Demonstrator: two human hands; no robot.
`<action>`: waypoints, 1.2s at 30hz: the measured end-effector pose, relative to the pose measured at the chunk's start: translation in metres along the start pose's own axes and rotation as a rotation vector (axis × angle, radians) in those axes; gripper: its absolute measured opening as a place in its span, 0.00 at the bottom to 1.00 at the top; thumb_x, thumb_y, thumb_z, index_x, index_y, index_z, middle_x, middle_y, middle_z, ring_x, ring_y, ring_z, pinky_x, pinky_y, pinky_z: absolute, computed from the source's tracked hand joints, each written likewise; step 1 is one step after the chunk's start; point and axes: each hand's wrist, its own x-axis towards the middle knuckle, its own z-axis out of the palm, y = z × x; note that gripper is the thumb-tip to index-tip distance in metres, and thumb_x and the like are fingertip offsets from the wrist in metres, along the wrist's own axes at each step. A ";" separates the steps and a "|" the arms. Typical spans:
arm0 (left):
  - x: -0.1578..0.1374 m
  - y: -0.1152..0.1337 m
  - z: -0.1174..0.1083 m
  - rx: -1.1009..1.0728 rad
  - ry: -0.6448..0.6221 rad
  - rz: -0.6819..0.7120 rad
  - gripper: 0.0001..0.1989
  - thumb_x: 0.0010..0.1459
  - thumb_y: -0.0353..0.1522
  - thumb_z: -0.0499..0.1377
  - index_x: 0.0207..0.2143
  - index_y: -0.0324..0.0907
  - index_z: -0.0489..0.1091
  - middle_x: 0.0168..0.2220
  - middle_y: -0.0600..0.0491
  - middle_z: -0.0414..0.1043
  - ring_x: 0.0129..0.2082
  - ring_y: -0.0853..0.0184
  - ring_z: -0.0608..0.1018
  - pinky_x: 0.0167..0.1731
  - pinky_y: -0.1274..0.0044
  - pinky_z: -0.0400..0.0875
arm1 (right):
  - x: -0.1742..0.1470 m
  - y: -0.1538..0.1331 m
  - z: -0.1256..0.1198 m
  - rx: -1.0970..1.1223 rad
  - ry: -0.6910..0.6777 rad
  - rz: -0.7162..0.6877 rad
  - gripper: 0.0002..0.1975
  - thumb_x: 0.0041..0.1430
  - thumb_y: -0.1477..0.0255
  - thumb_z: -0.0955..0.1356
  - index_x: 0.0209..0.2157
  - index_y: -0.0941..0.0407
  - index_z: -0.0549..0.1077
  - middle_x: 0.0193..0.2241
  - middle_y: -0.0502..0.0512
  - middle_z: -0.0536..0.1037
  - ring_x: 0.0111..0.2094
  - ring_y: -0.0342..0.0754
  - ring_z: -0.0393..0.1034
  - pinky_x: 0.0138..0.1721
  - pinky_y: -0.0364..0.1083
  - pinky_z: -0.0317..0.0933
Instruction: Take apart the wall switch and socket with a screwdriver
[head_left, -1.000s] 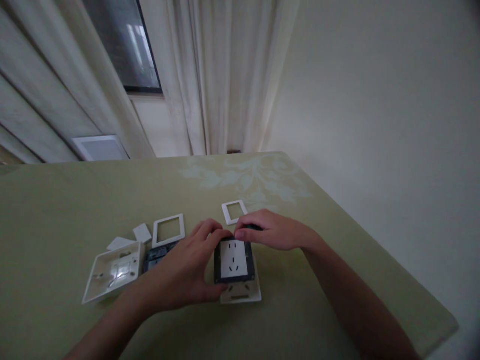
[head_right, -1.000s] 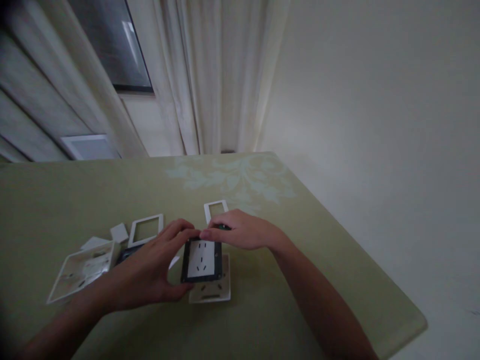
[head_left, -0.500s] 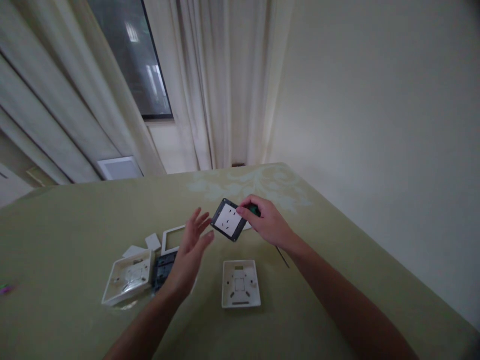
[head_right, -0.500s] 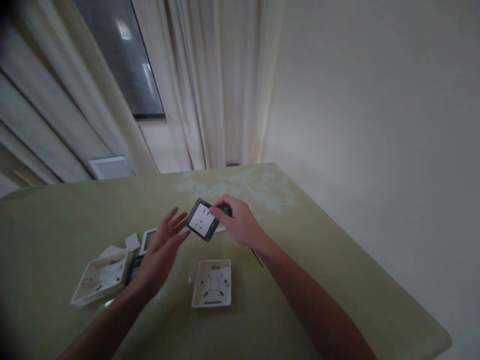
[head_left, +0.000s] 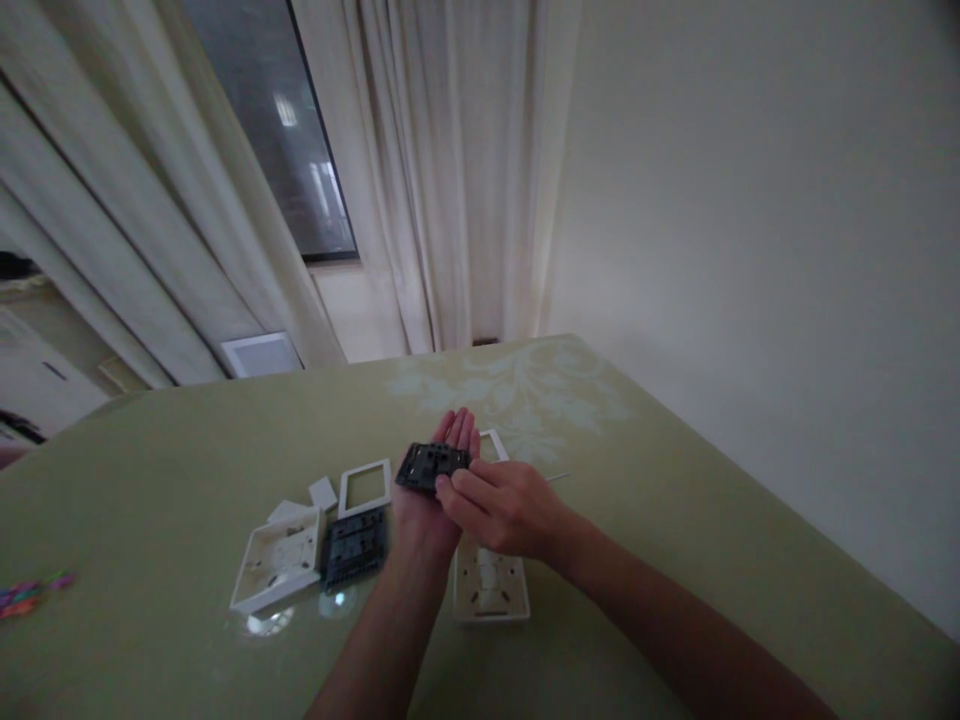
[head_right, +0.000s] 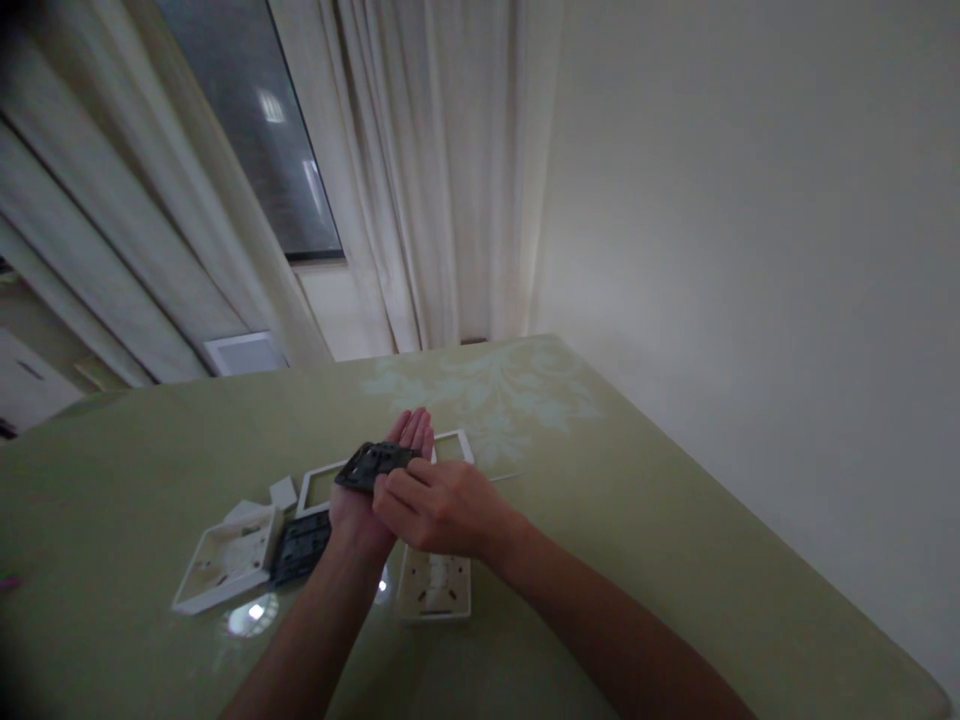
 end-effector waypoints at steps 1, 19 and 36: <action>0.000 0.001 0.001 -0.018 -0.005 0.003 0.38 0.61 0.27 0.50 0.75 0.31 0.60 0.71 0.34 0.69 0.68 0.56 0.76 0.61 0.68 0.79 | 0.000 0.000 0.000 -0.008 0.002 0.002 0.10 0.77 0.79 0.65 0.40 0.59 0.77 0.30 0.49 0.78 0.30 0.45 0.71 0.28 0.48 0.60; -0.013 0.007 0.021 -0.140 0.009 0.028 0.39 0.62 0.26 0.50 0.76 0.29 0.56 0.71 0.29 0.67 0.70 0.48 0.73 0.56 0.65 0.84 | 0.004 0.002 -0.006 -0.019 -0.017 0.069 0.12 0.77 0.79 0.65 0.36 0.58 0.75 0.30 0.50 0.75 0.31 0.46 0.71 0.27 0.48 0.59; -0.002 0.001 0.026 -0.161 -0.004 0.011 0.38 0.65 0.21 0.47 0.78 0.33 0.53 0.73 0.33 0.65 0.68 0.53 0.76 0.59 0.66 0.82 | 0.006 0.003 -0.012 -0.075 0.018 0.167 0.14 0.77 0.80 0.63 0.36 0.58 0.75 0.29 0.51 0.74 0.30 0.46 0.71 0.26 0.48 0.58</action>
